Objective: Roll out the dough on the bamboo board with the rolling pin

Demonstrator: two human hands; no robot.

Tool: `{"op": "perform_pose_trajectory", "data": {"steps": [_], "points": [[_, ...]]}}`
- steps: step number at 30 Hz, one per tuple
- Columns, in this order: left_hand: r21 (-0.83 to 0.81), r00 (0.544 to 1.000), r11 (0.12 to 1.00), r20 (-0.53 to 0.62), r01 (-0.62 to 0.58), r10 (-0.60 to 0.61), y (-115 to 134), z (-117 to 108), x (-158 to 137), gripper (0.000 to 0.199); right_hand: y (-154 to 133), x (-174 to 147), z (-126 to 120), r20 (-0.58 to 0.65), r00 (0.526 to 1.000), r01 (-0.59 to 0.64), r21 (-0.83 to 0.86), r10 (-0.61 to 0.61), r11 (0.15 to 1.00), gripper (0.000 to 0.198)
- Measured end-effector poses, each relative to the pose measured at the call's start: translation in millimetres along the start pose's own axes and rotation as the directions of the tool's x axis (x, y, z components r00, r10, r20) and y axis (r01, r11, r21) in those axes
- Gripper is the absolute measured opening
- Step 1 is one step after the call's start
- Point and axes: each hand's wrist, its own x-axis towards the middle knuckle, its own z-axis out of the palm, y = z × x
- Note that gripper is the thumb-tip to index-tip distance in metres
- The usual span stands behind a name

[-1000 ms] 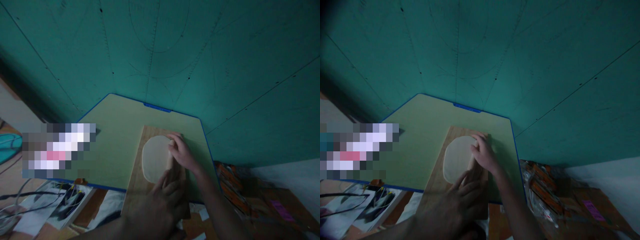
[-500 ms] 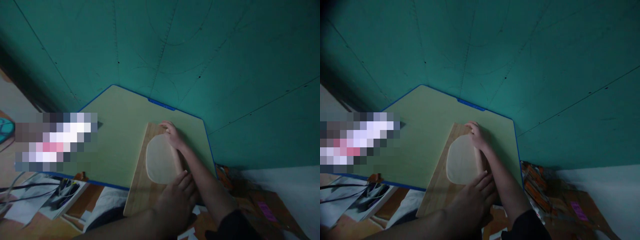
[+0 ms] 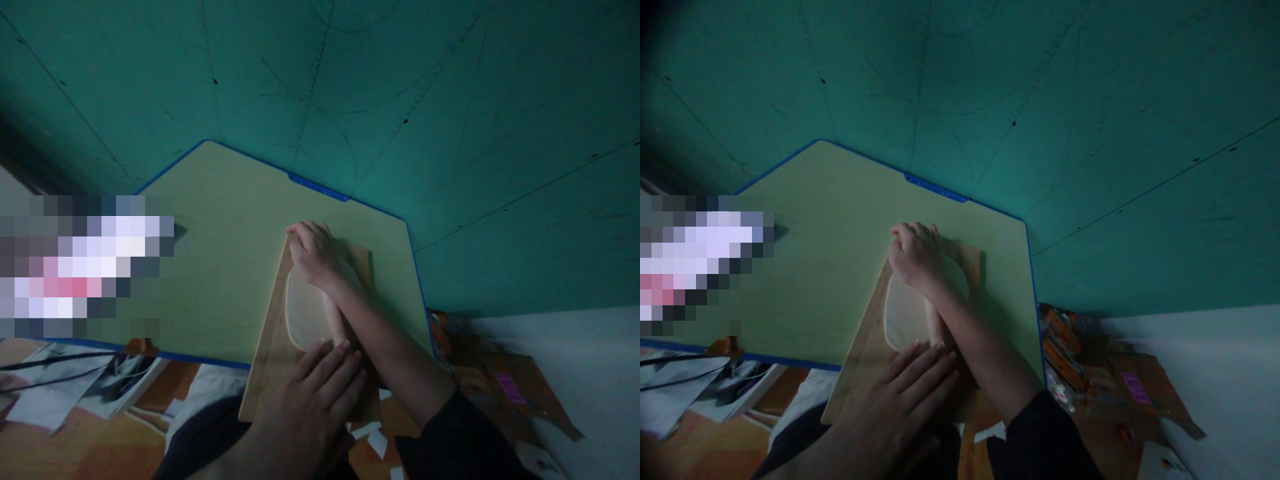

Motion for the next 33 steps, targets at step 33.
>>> {"op": "perform_pose_trajectory", "data": {"steps": [33], "points": [[0.125, 0.993, 0.99, -0.087, -0.07, 0.081, 6, 12, 63, 0.053, 77, -20, -27, 0.102, 0.994, 0.025, 0.102, -0.036, 0.994, 0.047]]}}
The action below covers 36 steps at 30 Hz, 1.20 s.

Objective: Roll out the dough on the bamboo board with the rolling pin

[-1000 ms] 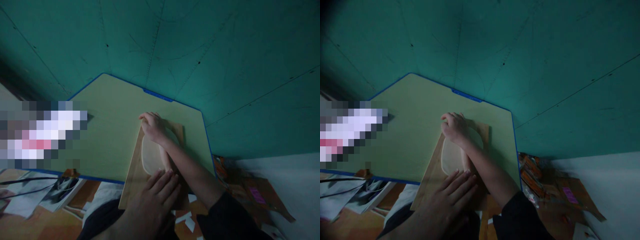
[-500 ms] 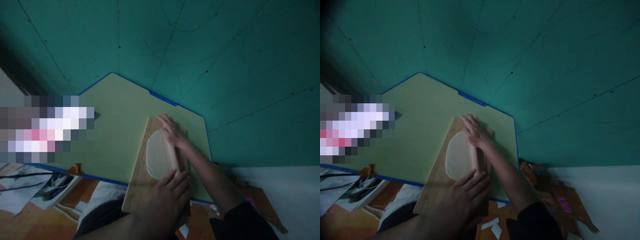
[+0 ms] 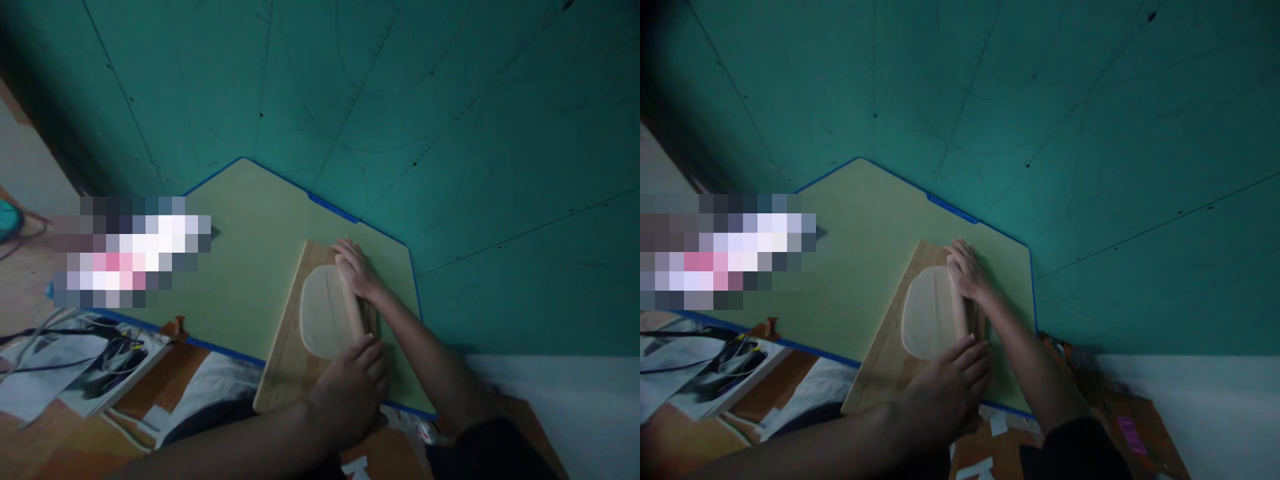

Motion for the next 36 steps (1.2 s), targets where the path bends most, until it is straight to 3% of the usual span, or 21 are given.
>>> {"op": "perform_pose_trajectory", "data": {"steps": [2, 5, 9, 13, 18, 22, 25, 29, 33, 36], "points": [[-0.003, 1.0, 1.0, 0.013, -0.001, 0.001, 1, 3, 8, 0.052, 8, -7, -8, 0.026, 1.0, 0.004, -0.022, -0.003, 1.0, 0.049], [-0.024, 0.998, 0.999, -0.039, 0.038, -0.039, -1, 0, -6, 0.05, 2, -9, -7, 0.069, 0.998, 0.016, -0.031, -0.014, 0.999, 0.053], [-0.084, 0.99, 0.994, -0.116, 0.072, -0.082, -10, -16, -50, 0.044, -38, 3, 19, 0.065, 0.998, 0.004, -0.1, 0.003, 0.995, 0.056], [-0.078, 0.989, 0.989, -0.066, 0.128, -0.133, -13, -35, -76, 0.046, -72, 17, 42, -0.026, 0.999, 0.034, -0.144, -0.038, 0.989, 0.05], [-0.037, 0.998, 0.998, -0.053, 0.041, -0.043, -4, -28, -45, 0.057, -48, 14, 32, -0.028, 1.0, -0.01, -0.051, 0.009, 0.999, 0.045], [-0.009, 1.0, 1.0, -0.018, -0.022, 0.021, 2, -3, -5, 0.044, -14, -2, 4, -0.004, 1.0, 0.014, -0.088, -0.014, 0.996, 0.046], [-0.023, 1.0, 1.0, -0.018, -0.002, 0.002, 4, 2, 0, 0.044, -8, -11, -6, 0.036, 0.998, 0.047, -0.098, -0.043, 0.994, 0.051], [-0.104, 0.995, 0.993, -0.079, 0.053, -0.061, 0, -8, -40, 0.054, -36, -6, 12, 0.077, 0.995, 0.077, -0.112, -0.069, 0.991, 0.056], [-0.171, 0.994, 0.98, -0.037, 0.1, -0.108, -5, -22, -88, 0.06, -81, 8, 45, -0.019, 0.999, 0.026, -0.139, -0.029, 0.99, 0.049], [-0.126, 0.992, 0.984, -0.002, 0.128, -0.13, -4, -28, -93, 0.058, -95, 15, 56, -0.066, 0.996, 0.056, -0.117, -0.064, 0.992, 0.043]]}}
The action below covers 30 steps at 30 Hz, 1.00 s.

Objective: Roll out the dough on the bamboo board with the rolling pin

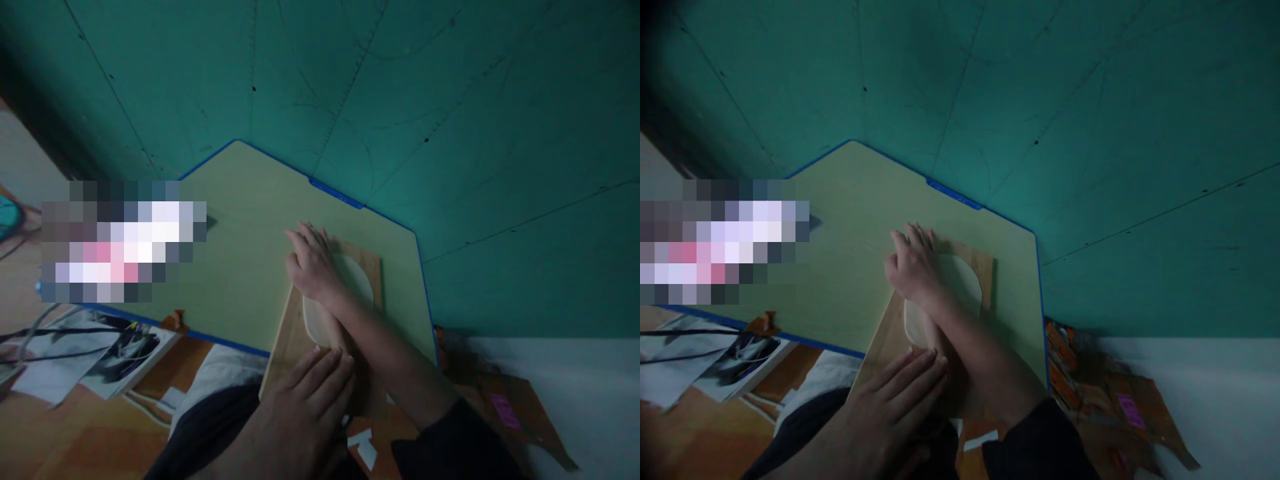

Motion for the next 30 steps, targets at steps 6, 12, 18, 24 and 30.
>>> {"op": "perform_pose_trajectory", "data": {"steps": [6, 12, 18, 24, 30], "points": [[0.112, 0.998, 0.992, -0.03, -0.059, 0.062, 8, 10, 59, 0.046, 43, -9, -22, 0.01, 1.0, -0.015, 0.06, 0.014, 0.998, 0.04], [0.109, 0.996, 0.992, -0.055, -0.061, 0.067, 7, 18, 62, 0.049, 61, -23, -38, 0.062, 0.998, -0.003, 0.047, 0.0, 0.999, 0.051], [0.035, 1.0, 0.999, -0.027, 0.01, -0.009, 2, 5, 0, 0.055, 9, -15, -8, 0.075, 0.997, 0.018, -0.003, -0.017, 1.0, 0.054], [0.03, 0.998, 0.999, 0.045, 0.034, -0.035, 4, 5, 5, 0.058, -1, -5, -1, -0.04, 0.999, 0.019, 0.106, -0.015, 0.994, 0.045], [-0.13, 0.998, 0.989, -0.008, -0.064, 0.064, -3, -16, 41, 0.044, 28, -74, -38, -0.143, 0.973, -0.147, 0.212, 0.18, 0.966, 0.045]]}}
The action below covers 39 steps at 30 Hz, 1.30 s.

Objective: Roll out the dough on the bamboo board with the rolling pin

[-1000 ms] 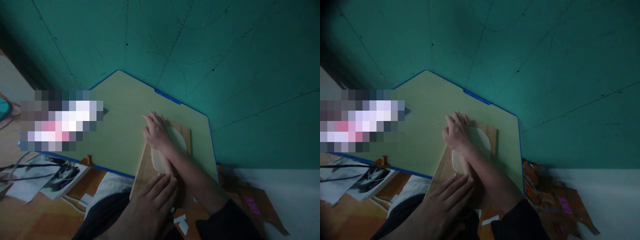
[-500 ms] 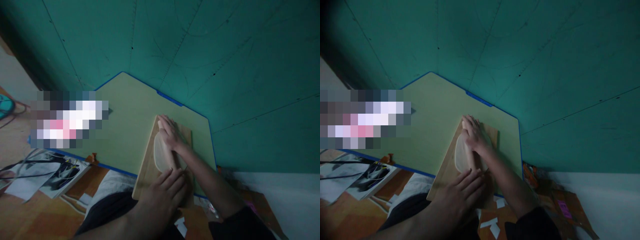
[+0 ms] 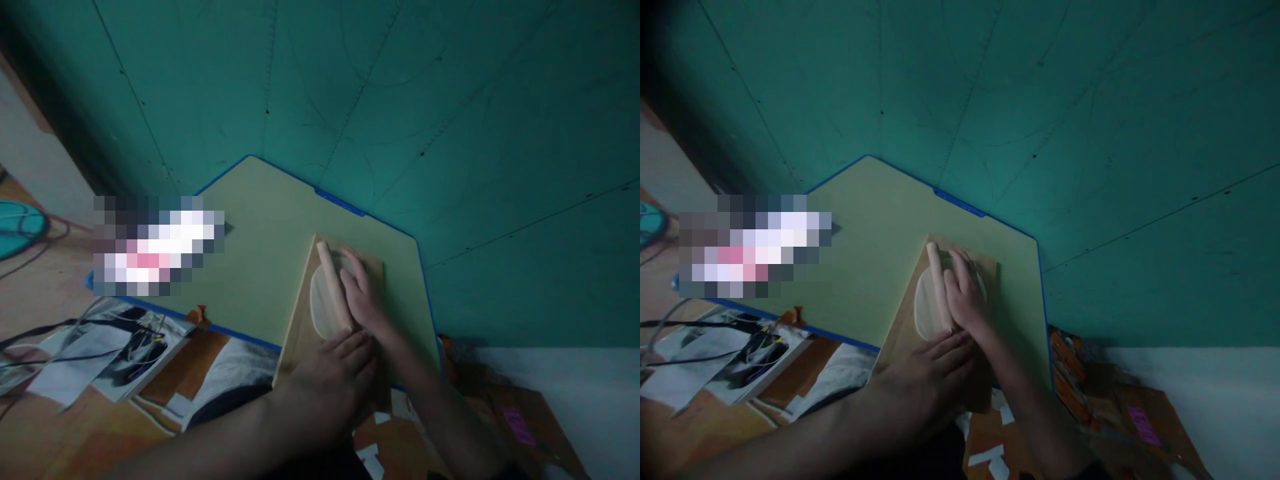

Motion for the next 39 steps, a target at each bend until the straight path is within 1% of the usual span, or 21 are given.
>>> {"op": "perform_pose_trajectory", "data": {"steps": [1, 2, 3, 5, 6, 7, 8, 10, 12, 14, 16, 18, 20, 23, 25, 27, 29, 32, 35, 37, 39], "points": [[-0.052, 1.0, 0.999, -0.016, -0.01, 0.009, -5, -11, 4, 0.036, 2, -19, -9, -0.023, 0.999, -0.036, -0.009, 0.035, 0.999, 0.046], [-0.081, 0.999, 0.997, -0.045, -0.012, 0.008, -12, -23, 9, 0.03, 2, -39, -16, -0.012, 0.999, -0.04, -0.025, 0.04, 0.999, 0.048], [-0.077, 0.996, 0.997, -0.084, 0.003, -0.01, -22, -34, 16, 0.027, 0, -57, -20, 0.017, 0.999, -0.026, -0.048, 0.027, 0.999, 0.05], [0.036, 0.981, 0.995, -0.177, 0.092, -0.084, -49, -54, 36, 0.031, -8, -86, -22, 0.081, 0.997, 0.002, -0.11, 0.007, 0.994, 0.058], [0.13, 0.969, 0.977, -0.202, 0.17, -0.142, -65, -60, 50, 0.031, -14, -94, -20, 0.104, 0.995, 0.01, -0.147, 0.006, 0.989, 0.062], [0.229, 0.962, 0.946, -0.198, 0.23, -0.186, -80, -63, 65, 0.033, -19, -99, -16, 0.115, 0.993, 0.012, -0.184, 0.009, 0.983, 0.066], [0.262, 0.969, 0.94, -0.167, 0.22, -0.181, -96, -63, 80, 0.034, -24, -101, -12, 0.122, 0.993, 0.016, -0.218, 0.011, 0.976, 0.07], [0.302, 0.986, 0.939, -0.076, 0.162, -0.146, -121, -57, 107, 0.033, -31, -99, -5, 0.133, 0.991, 0.031, -0.249, 0.002, 0.968, 0.077], [0.321, 0.992, 0.94, 0.007, 0.116, -0.125, -138, -46, 123, 0.033, -34, -95, 0, 0.143, 0.99, 0.046, -0.225, -0.014, 0.973, 0.082], [0.345, 0.989, 0.932, 0.052, 0.112, -0.138, -147, -38, 125, 0.034, -35, -94, 2, 0.138, 0.99, 0.057, -0.177, -0.032, 0.983, 0.084], [0.366, 0.984, 0.922, 0.076, 0.124, -0.162, -150, -36, 114, 0.037, -37, -96, 3, 0.108, 0.993, 0.068, -0.157, -0.052, 0.985, 0.082], [0.387, 0.977, 0.911, 0.093, 0.142, -0.192, -150, -40, 95, 0.041, -41, -100, 4, 0.091, 0.993, 0.084, -0.17, -0.069, 0.982, 0.08], [0.411, 0.969, 0.895, 0.091, 0.172, -0.228, -148, -46, 68, 0.045, -45, -104, 5, 0.089, 0.993, 0.09, -0.199, -0.073, 0.976, 0.076], [0.439, 0.958, 0.866, 0.036, 0.24, -0.284, -143, -55, 24, 0.051, -47, -105, 4, 0.048, 0.998, 0.06, -0.285, -0.048, 0.957, 0.065], [0.451, 0.955, 0.853, 0.004, 0.264, -0.298, -140, -58, 1, 0.054, -43, -101, 1, 0.019, 0.998, 0.057, -0.342, -0.054, 0.938, 0.06], [0.468, 0.959, 0.847, -0.005, 0.253, -0.284, -136, -60, -12, 0.054, -34, -93, -3, 0.016, 0.997, 0.07, -0.381, -0.07, 0.922, 0.059], [0.486, 0.967, 0.845, -0.002, 0.222, -0.254, -127, -61, -19, 0.051, -22, -86, -10, 0.016, 0.998, 0.058, -0.414, -0.057, 0.909, 0.059], [0.497, 0.982, 0.848, -0.061, 0.186, -0.179, -101, -59, -30, 0.042, -8, -82, -20, 0.01, 1.0, 0.024, -0.421, -0.022, 0.907, 0.056], [0.461, 0.981, 0.869, -0.149, 0.178, -0.122, -63, -53, -51, 0.03, -4, -92, -27, 0.007, 1.0, 0.015, -0.386, -0.014, 0.922, 0.05], [0.394, 0.979, 0.9, -0.154, 0.185, -0.133, -39, -48, -66, 0.028, -6, -99, -29, 0.005, 1.0, 0.012, -0.373, -0.011, 0.928, 0.047], [0.337, 0.978, 0.921, -0.146, 0.193, -0.151, -21, -42, -75, 0.032, -8, -101, -30, 0.0, 1.0, 0.009, -0.374, -0.01, 0.927, 0.046]]}}
